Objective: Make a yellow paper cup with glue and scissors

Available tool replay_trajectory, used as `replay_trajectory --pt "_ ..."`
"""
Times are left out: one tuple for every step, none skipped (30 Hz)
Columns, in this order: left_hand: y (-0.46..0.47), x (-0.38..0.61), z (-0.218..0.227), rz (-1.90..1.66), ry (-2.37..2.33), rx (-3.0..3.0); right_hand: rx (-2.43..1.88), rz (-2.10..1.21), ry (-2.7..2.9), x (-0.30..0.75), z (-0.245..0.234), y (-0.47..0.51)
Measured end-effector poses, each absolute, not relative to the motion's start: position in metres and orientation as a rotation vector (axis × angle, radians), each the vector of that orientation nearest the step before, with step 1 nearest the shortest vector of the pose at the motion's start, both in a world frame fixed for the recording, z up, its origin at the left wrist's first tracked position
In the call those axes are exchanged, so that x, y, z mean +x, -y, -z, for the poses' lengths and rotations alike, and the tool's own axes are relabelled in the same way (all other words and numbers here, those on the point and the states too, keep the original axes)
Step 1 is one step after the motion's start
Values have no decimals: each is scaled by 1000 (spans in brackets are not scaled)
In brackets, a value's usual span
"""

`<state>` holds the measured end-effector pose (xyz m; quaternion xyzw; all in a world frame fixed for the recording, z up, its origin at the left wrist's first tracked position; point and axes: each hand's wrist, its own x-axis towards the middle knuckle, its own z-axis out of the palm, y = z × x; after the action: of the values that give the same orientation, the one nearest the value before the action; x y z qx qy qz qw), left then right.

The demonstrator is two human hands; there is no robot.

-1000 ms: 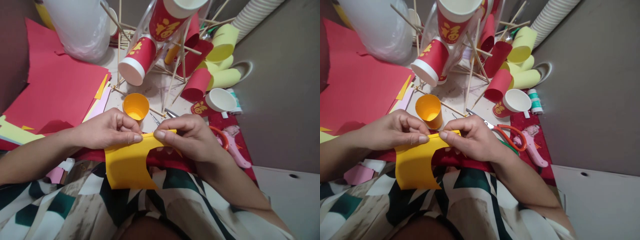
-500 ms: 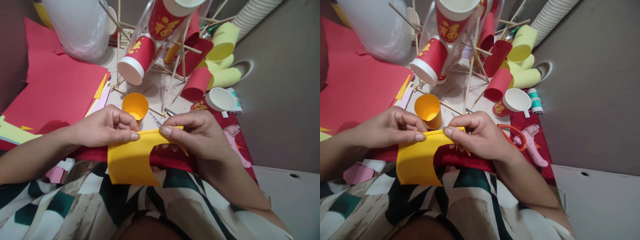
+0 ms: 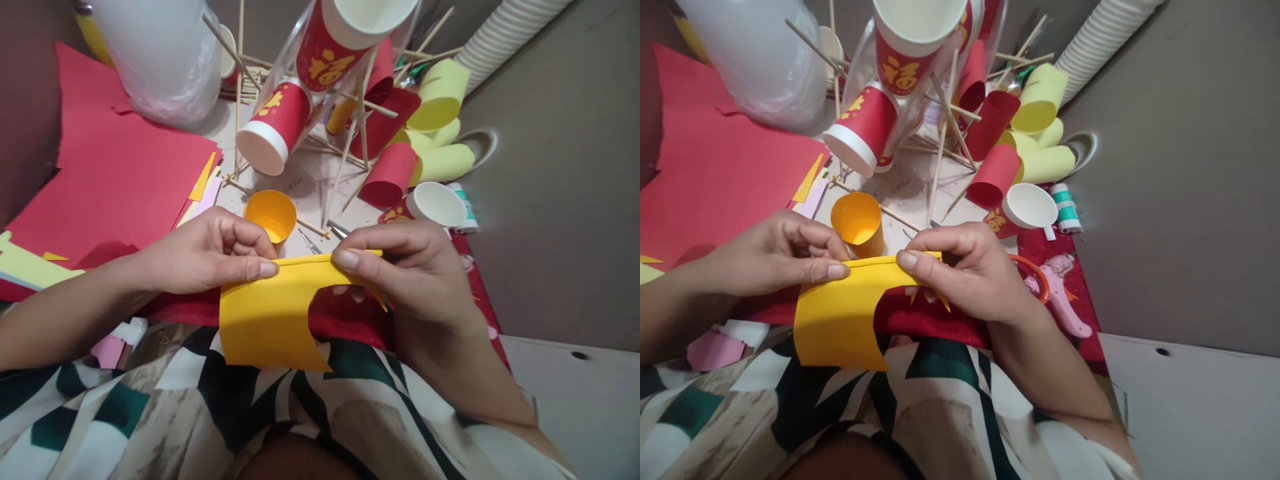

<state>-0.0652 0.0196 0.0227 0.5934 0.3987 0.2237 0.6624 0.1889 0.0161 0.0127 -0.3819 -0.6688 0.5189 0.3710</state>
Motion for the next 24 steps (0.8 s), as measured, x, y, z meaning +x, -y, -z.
replay_trajectory --pt "-20 -66 -23 -505 -899 1336 -980 -1330 1710 190 -13 -16" --pt "-21 -67 -24 -506 -899 1334 -980 -1334 1706 191 -13 -16" --pt "-22 -68 -24 -510 -902 1336 -980 -1336 1702 193 -13 -17" --pt "-23 -69 -25 -520 -910 1342 -977 -1337 1702 195 -13 -18" --pt "-23 -69 -26 -538 -922 1353 -968 -1340 1709 196 -14 -19" --pt "-23 -70 -26 -562 -934 1365 -957 -1340 1720 198 -14 -20" --pt "-23 -70 -27 -584 -948 1376 -949 -1336 1731 198 -15 -21" --pt "-22 -70 -27 -602 -959 1384 -942 -1330 1735 199 -16 -21" --pt "-22 -70 -28 -617 -969 1390 -938 -1326 1734 199 -16 -21" --pt "-21 -70 -28 -628 -978 1394 -940 -1329 1728 199 -16 -21" --pt "-20 -70 -28 -633 -983 1395 -943 -1335 1716 199 -16 -21" --pt "-20 -70 -28 -634 -985 1395 -950 -1342 1697 199 -16 -20" --pt "-20 -70 -28 -635 -986 1389 -956 -1350 1679 199 -15 -20" --pt "-20 -70 -29 -638 -986 1379 -963 -1351 1665 200 -15 -20" --pt "-20 -70 -29 -646 -989 1364 -968 -1347 1655 201 -14 -20" --pt "-20 -71 -30 -660 -993 1349 -971 -1338 1648 201 -14 -20" --pt "-20 -71 -30 -677 -997 1336 -970 -1328 1646 202 -13 -20" --pt "-20 -70 -31 -692 -1003 1327 -964 -1322 1648 202 -13 -21" --pt "-20 -70 -31 -708 -1011 1319 -958 -1321 1651 202 -13 -21" --pt "-19 -70 -31 -718 -1018 1312 -953 -1324 1648 202 -12 -21" --pt "-19 -70 -31 -716 -1022 1301 -947 -1326 1647 201 -12 -21" --pt "-20 -71 -31 -707 -1023 1287 -944 -1323 1644 201 -12 -21" --pt "-20 -71 -31 -692 -1018 1270 -941 -1321 1636 201 -12 -20" --pt "-20 -72 -31 -673 -1010 1252 -937 -1314 1618 201 -12 -20"
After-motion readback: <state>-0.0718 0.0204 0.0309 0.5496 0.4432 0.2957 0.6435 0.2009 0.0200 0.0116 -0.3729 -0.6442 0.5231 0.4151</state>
